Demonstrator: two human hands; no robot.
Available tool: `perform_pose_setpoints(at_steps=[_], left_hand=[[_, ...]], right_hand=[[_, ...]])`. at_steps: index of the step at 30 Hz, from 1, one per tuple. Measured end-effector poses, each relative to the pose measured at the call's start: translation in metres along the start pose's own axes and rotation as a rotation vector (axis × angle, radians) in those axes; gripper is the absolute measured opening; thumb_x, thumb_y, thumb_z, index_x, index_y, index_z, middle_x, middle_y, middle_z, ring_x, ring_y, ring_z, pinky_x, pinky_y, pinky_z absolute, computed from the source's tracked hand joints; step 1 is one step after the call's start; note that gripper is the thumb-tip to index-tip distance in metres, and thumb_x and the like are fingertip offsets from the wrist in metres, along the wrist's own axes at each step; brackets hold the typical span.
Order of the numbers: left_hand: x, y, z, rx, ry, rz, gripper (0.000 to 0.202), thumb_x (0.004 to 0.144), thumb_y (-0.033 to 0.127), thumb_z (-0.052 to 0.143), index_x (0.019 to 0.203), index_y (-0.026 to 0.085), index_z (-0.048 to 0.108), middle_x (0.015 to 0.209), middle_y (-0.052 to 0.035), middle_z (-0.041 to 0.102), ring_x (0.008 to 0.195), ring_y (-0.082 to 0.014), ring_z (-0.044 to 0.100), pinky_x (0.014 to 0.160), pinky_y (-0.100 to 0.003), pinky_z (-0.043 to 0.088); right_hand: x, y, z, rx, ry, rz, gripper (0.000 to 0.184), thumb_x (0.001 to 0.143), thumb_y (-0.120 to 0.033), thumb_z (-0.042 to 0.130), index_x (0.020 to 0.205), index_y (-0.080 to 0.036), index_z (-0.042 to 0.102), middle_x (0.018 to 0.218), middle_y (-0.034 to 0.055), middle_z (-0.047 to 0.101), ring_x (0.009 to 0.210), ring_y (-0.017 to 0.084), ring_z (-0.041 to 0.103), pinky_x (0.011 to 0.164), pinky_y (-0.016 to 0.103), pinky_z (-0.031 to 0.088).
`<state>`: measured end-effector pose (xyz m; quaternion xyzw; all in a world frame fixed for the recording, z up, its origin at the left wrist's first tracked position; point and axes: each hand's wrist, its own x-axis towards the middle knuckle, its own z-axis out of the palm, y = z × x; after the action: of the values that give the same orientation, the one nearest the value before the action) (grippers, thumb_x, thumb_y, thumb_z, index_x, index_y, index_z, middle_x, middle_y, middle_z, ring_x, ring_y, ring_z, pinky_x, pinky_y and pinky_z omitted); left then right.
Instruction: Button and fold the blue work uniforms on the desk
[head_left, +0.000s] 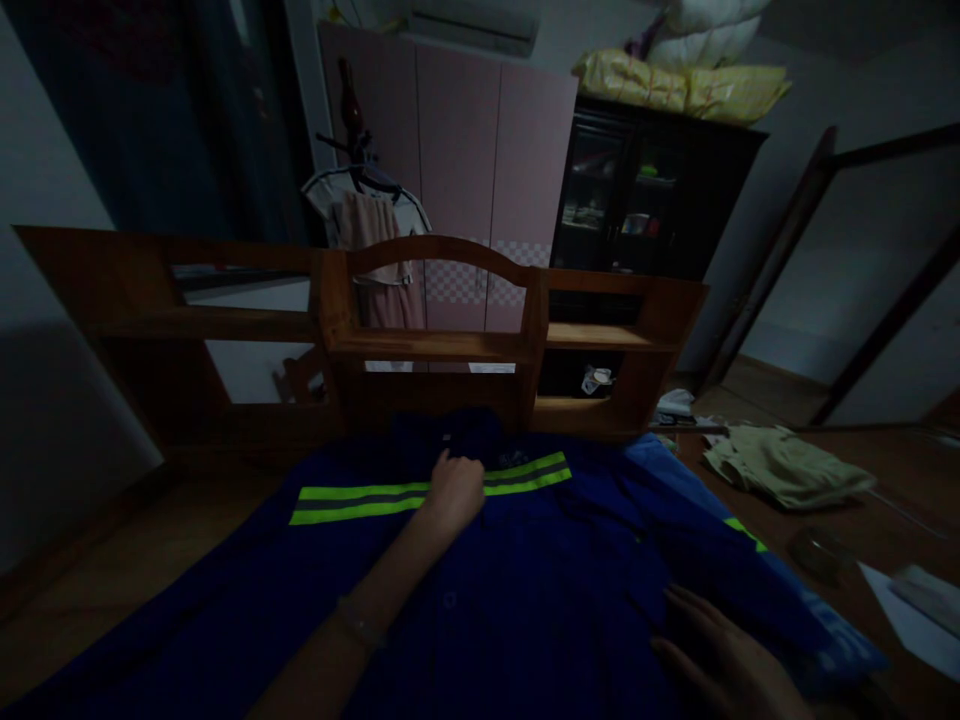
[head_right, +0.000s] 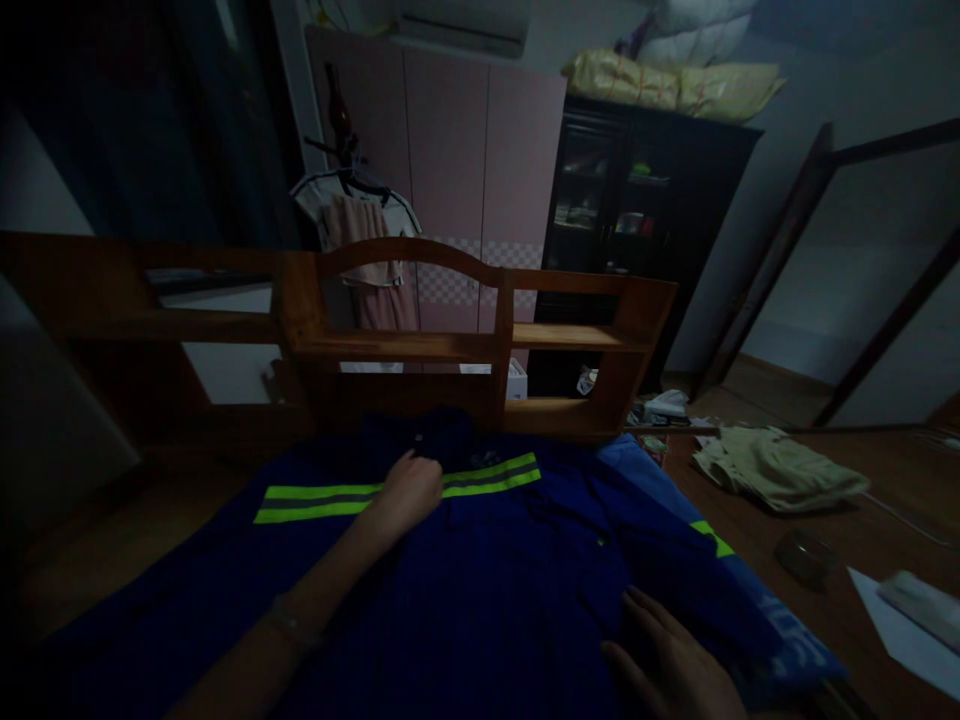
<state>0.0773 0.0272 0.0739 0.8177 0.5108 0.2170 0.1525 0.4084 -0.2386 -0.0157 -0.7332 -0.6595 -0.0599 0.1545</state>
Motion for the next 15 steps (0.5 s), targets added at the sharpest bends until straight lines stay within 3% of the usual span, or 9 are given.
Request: perform_pose_setpoints(at_steps=[3, 5, 7, 10, 13, 15], left_hand=[[-0.013, 0.041, 0.027, -0.021, -0.053, 0.487, 0.027, 0.084, 0.024, 0.045, 0.101, 0.017, 0.066, 0.108, -0.0139, 0.064, 0.109, -0.0246, 0.056, 0.108, -0.039, 0.02], [-0.017, 0.052, 0.051, -0.045, -0.092, 0.631, 0.039, 0.087, 0.032, 0.044, 0.124, 0.022, 0.053, 0.132, -0.0104, 0.05, 0.125, -0.0246, 0.042, 0.11, -0.041, 0.019], [-0.018, 0.05, 0.075, -0.043, -0.13, 0.632, 0.047, 0.088, 0.035, 0.041, 0.134, 0.024, 0.041, 0.144, -0.0079, 0.036, 0.133, -0.0252, 0.03, 0.11, -0.043, 0.019], [-0.018, 0.035, 0.099, -0.024, -0.139, 0.566, 0.048, 0.092, 0.036, 0.033, 0.139, 0.024, 0.033, 0.149, -0.0063, 0.027, 0.136, -0.0244, 0.024, 0.11, -0.044, 0.019], [-0.02, 0.025, 0.106, 0.008, -0.104, 0.534, 0.05, 0.093, 0.041, 0.029, 0.14, 0.024, 0.031, 0.149, -0.006, 0.025, 0.137, -0.0231, 0.02, 0.112, -0.043, 0.016], [-0.022, 0.025, 0.105, 0.047, -0.1, 0.521, 0.05, 0.093, 0.041, 0.027, 0.14, 0.024, 0.031, 0.149, -0.0053, 0.025, 0.137, -0.0224, 0.02, 0.112, -0.043, 0.015]], right_hand=[[0.001, -0.007, -0.001, -0.039, 0.021, -0.001, 0.048, 0.08, -0.042, 0.052, 0.123, -0.024, 0.057, 0.127, 0.0064, 0.055, 0.106, 0.026, 0.06, 0.085, 0.036, 0.055], [0.002, -0.014, -0.004, -0.03, 0.045, -0.021, 0.045, 0.081, -0.032, 0.046, 0.123, -0.023, 0.057, 0.125, 0.0076, 0.057, 0.104, 0.024, 0.061, 0.083, 0.035, 0.056], [0.004, -0.025, -0.011, -0.007, 0.099, 0.003, 0.044, 0.08, -0.027, 0.045, 0.122, -0.027, 0.058, 0.116, 0.0078, 0.062, 0.1, 0.023, 0.063, 0.079, 0.033, 0.057], [0.009, -0.047, -0.026, -0.007, 0.214, 0.124, 0.033, 0.085, -0.031, 0.051, 0.117, -0.032, 0.059, 0.105, 0.0077, 0.065, 0.096, 0.023, 0.063, 0.079, 0.034, 0.055], [0.012, -0.063, -0.044, -0.024, 0.295, 0.192, 0.026, 0.09, -0.035, 0.051, 0.113, -0.026, 0.057, 0.112, 0.0069, 0.059, 0.098, 0.019, 0.059, 0.082, 0.034, 0.051], [0.019, -0.06, -0.059, -0.033, 0.355, 0.229, 0.025, 0.091, -0.034, 0.051, 0.112, -0.021, 0.056, 0.113, 0.0063, 0.057, 0.096, 0.016, 0.058, 0.081, 0.033, 0.051]])
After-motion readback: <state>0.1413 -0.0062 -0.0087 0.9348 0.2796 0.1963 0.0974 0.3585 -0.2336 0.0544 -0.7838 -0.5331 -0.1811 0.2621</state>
